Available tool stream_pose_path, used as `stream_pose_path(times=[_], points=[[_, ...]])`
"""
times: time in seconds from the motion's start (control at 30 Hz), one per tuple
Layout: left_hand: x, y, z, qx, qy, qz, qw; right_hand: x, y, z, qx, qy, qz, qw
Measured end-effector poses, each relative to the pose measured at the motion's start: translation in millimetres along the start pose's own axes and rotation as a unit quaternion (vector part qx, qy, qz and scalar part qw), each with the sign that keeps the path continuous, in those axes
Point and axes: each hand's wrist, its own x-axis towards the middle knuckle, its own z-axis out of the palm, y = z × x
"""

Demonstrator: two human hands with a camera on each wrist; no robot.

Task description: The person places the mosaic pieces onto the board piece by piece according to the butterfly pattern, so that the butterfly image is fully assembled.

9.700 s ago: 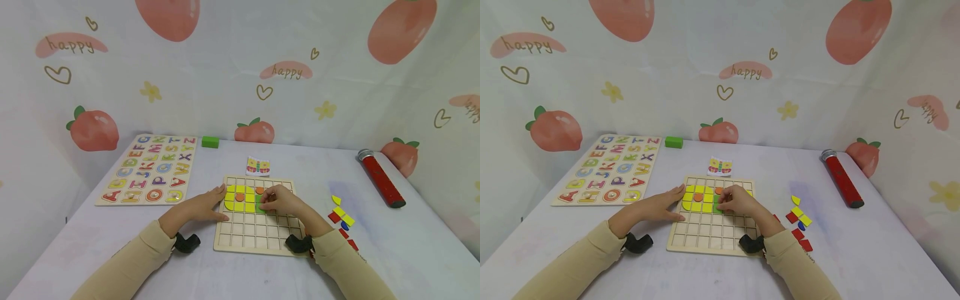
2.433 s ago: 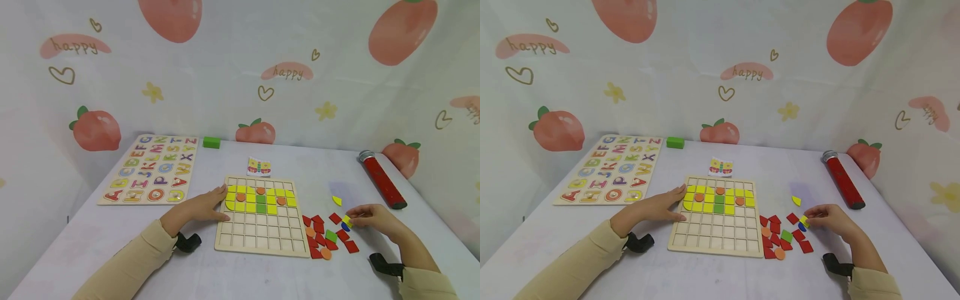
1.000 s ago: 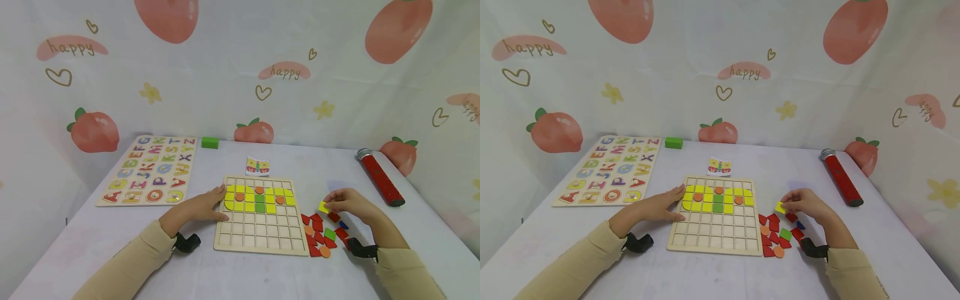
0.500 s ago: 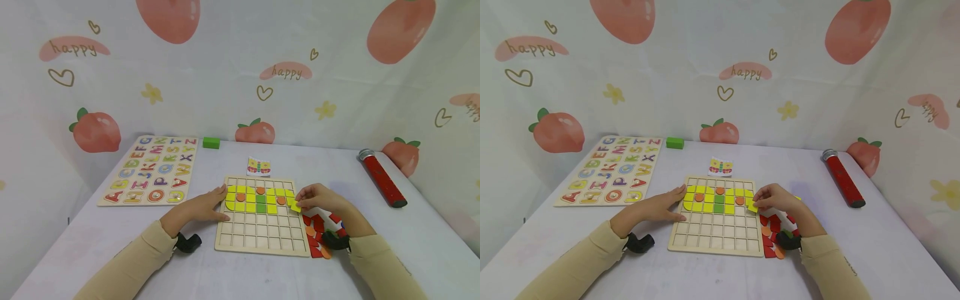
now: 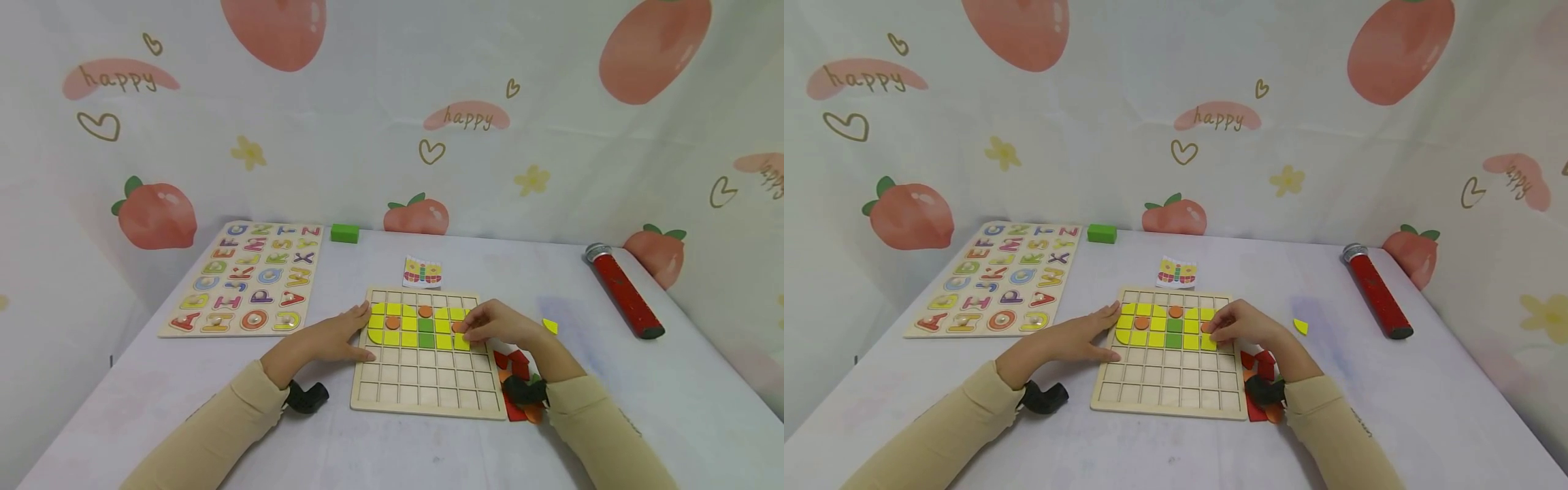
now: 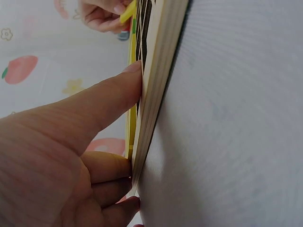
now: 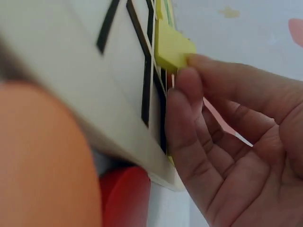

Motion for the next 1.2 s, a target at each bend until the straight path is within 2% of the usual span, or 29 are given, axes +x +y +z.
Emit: stream_pose_path(times=[0.2, 0.47, 0.77, 0.9, 1.0, 1.2], points=[[0.6, -0.9, -0.3, 0.002, 0.001, 0.002, 1.0, 2, -1, 5, -0.036, 0.026, -0.004, 0.999], [-0.4, -0.8, -0.9, 0.002, -0.001, 0.004, 1.0, 3, -3, 7, -0.068, 0.028, -0.009, 0.997], [0.0, -0.7, -1.3, 0.0, 0.001, 0.007, 1.0, 0, -6, 7, -0.079, 0.034, -0.001, 0.996], [0.6, -1.2, 0.1, -0.002, 0.001, 0.008, 1.0, -7, -6, -2, -0.072, 0.047, 0.012, 0.996], [0.5, -1.1, 0.4, -0.003, 0.001, 0.007, 1.0, -15, -1, -16, -0.065, 0.079, 0.033, 0.994], [0.5, -0.5, 0.3, -0.004, 0.001, 0.004, 1.0, -31, 26, -47, -0.068, 0.145, 0.104, 0.982]])
